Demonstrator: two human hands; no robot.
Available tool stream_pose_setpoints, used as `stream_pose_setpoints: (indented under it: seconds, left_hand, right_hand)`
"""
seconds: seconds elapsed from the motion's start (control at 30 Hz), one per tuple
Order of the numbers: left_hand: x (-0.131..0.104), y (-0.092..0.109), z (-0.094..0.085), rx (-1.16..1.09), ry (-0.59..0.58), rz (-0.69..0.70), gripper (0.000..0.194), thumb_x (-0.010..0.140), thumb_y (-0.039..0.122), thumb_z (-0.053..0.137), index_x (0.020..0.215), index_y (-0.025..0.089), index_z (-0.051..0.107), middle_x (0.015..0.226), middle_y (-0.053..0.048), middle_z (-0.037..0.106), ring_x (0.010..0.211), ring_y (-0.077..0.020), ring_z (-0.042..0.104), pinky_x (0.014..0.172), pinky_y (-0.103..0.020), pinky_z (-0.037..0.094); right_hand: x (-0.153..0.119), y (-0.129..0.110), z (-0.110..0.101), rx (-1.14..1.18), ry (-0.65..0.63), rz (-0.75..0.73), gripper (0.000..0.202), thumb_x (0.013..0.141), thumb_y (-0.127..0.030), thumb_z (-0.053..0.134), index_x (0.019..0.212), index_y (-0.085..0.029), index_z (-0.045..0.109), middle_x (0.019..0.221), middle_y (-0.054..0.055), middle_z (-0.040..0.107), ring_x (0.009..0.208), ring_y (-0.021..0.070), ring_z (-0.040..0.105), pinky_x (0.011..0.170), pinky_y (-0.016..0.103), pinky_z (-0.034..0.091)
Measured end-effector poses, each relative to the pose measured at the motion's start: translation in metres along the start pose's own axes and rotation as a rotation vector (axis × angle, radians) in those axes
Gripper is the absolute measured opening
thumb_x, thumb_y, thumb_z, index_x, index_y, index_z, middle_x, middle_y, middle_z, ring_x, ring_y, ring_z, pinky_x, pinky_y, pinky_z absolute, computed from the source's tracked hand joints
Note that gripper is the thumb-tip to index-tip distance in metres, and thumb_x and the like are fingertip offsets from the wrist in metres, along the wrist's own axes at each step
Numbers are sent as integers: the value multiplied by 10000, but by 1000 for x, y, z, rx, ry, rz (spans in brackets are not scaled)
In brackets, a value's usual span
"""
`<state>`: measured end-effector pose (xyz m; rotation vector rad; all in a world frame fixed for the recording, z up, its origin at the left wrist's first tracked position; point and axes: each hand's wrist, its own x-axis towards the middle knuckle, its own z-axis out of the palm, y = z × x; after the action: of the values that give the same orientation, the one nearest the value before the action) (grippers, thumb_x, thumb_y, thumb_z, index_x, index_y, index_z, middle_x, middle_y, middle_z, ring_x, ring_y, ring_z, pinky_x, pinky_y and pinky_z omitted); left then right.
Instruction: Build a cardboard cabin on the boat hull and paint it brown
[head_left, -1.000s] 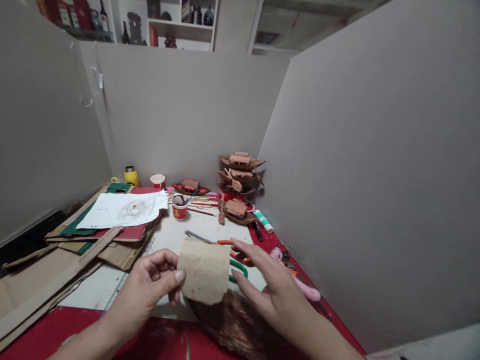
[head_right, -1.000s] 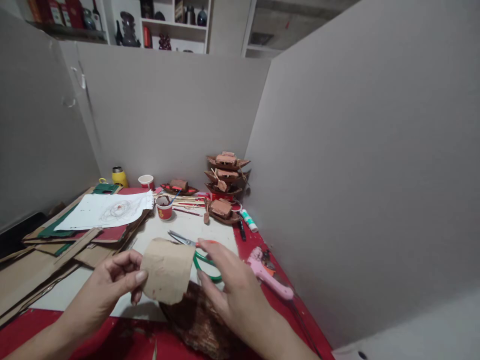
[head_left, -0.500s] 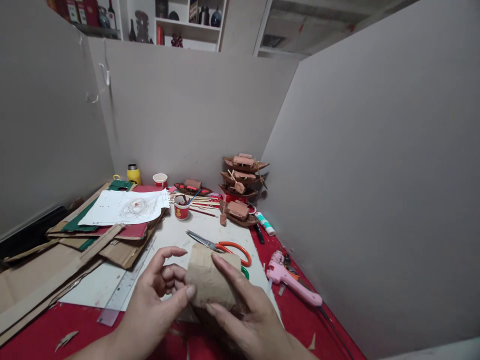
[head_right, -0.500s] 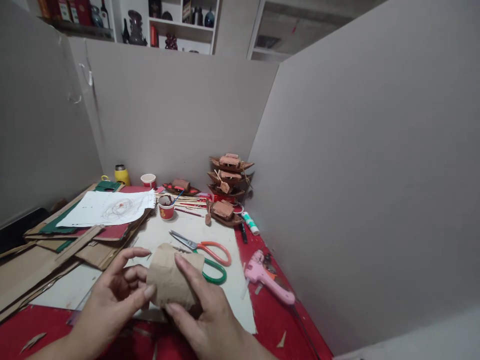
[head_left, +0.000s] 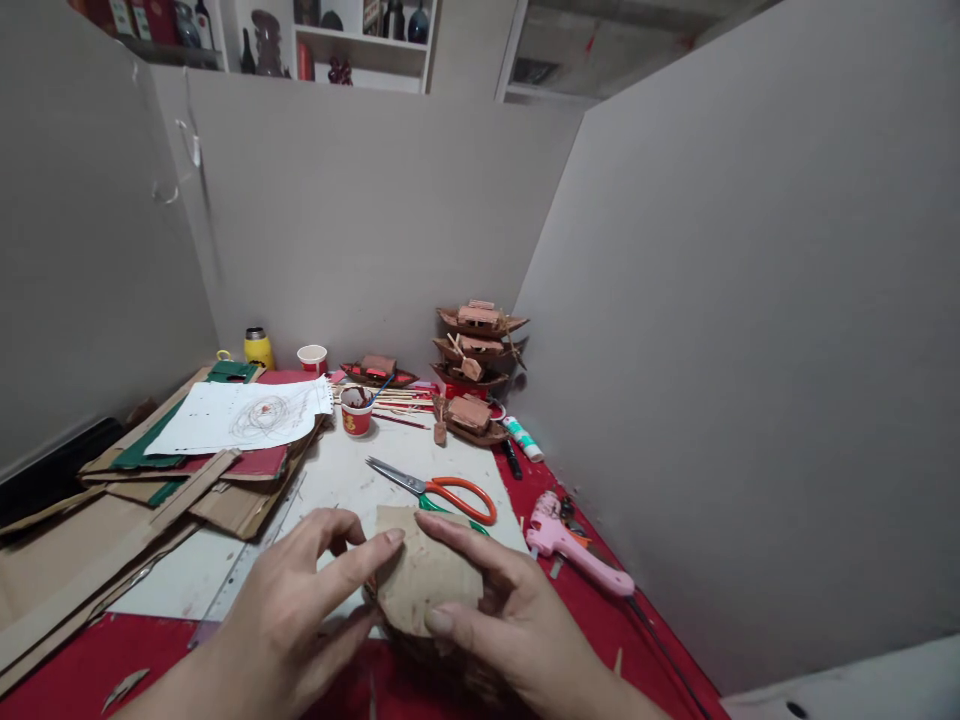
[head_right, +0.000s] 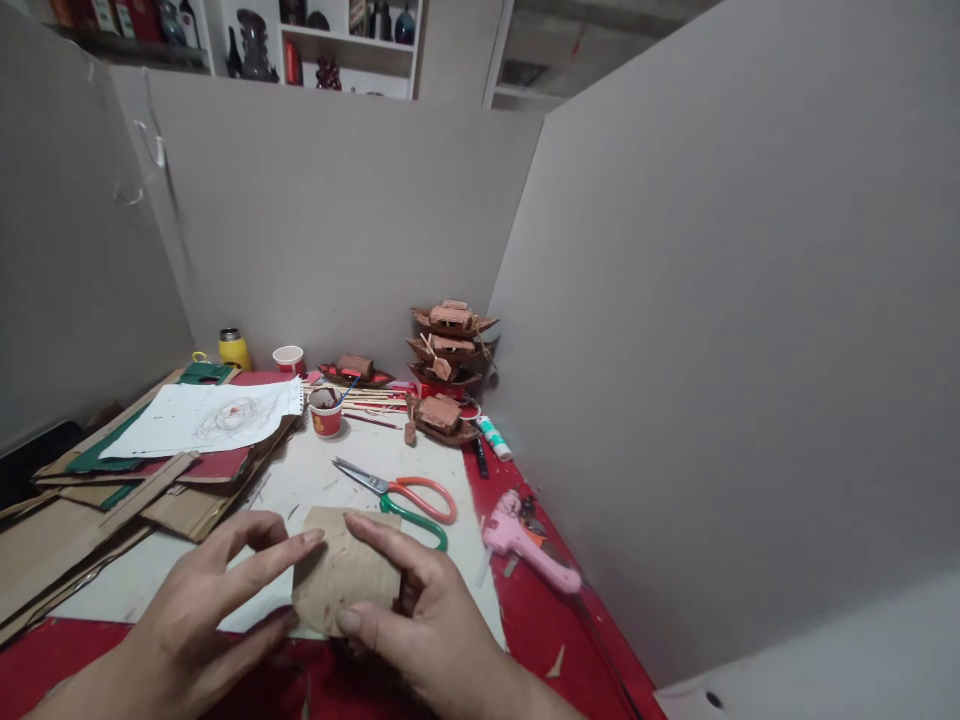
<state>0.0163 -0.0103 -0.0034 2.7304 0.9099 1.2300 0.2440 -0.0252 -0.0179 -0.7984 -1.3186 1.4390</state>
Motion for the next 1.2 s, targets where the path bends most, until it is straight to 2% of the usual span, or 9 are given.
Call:
stream_pose_setpoints:
  seconds: [0.07,0.17,0.33,0.53,0.67,0.73,0.83,1.0,1.2]
  left_hand:
    - [-1,-3,1,127,116,136,409,884,73,557,1255,230,631,1177,-132,609,1070,-225,612,894,-367,551]
    - [-6,-6,0,174,86,323,310,953,114,471,1186,163,669,1220,-145,648,1190,-245,565,1029,-407,473]
    - [-9,-6,-5,147,7,449,351,982,161,393,1199,59,650,1106,-164,729,1133,-259,614,993,-350,491]
    - [8,0,-5,-258,-26,146,347,859,26,518,1176,149,590,873,-72,731,745,-151,670,682,-226,526]
    - [19,12,-10,-364,-134,-146,255,854,54,552,1006,235,650,789,28,720,686,-100,656,668,-168,485]
    - [22,15,-11,-374,-233,-305,117,867,139,572,864,207,667,710,32,679,633,-102,613,624,-176,462]
    - [25,17,-7,-453,-325,-478,175,871,231,575,715,167,623,615,36,551,594,-105,512,583,-191,421]
    - [29,19,4,-758,-380,-616,213,889,295,531,743,147,582,675,20,506,624,-111,452,568,-199,403]
    - [28,21,9,-816,-356,-628,233,896,301,522,747,137,593,653,16,502,599,-110,427,536,-198,383]
  right_hand:
    - [-1,-1,4,116,-45,103,564,695,-267,855,1219,-365,671,1289,16,644,937,184,705,702,248,587]
    - [-2,-2,9,210,-128,230,636,644,-274,886,1233,-340,657,1092,11,709,754,154,702,562,218,559]
    - [-7,-9,-2,111,-254,205,601,685,-363,859,1243,-295,646,1099,30,711,1001,215,678,841,313,547]
    - [-10,-19,-24,-692,-43,-390,646,751,-314,812,1351,-309,572,997,78,696,888,230,650,750,310,542]
    - [-2,-17,-20,-796,-23,-653,488,844,-215,694,1318,-278,598,883,56,653,777,186,615,681,294,517]
    - [2,-18,-17,-751,-10,-587,403,841,-201,686,1241,-241,658,908,67,662,779,176,622,661,277,511]
    - [5,-23,-12,-618,-41,-345,298,844,-213,684,1140,-212,716,901,57,709,792,166,648,698,260,519]
    - [3,-25,-7,-296,-111,-47,180,860,-294,681,977,-193,773,816,14,702,742,130,620,684,208,506]
    - [1,-15,-3,-223,-42,-40,151,825,-284,709,907,-176,775,760,9,692,679,117,606,631,190,510]
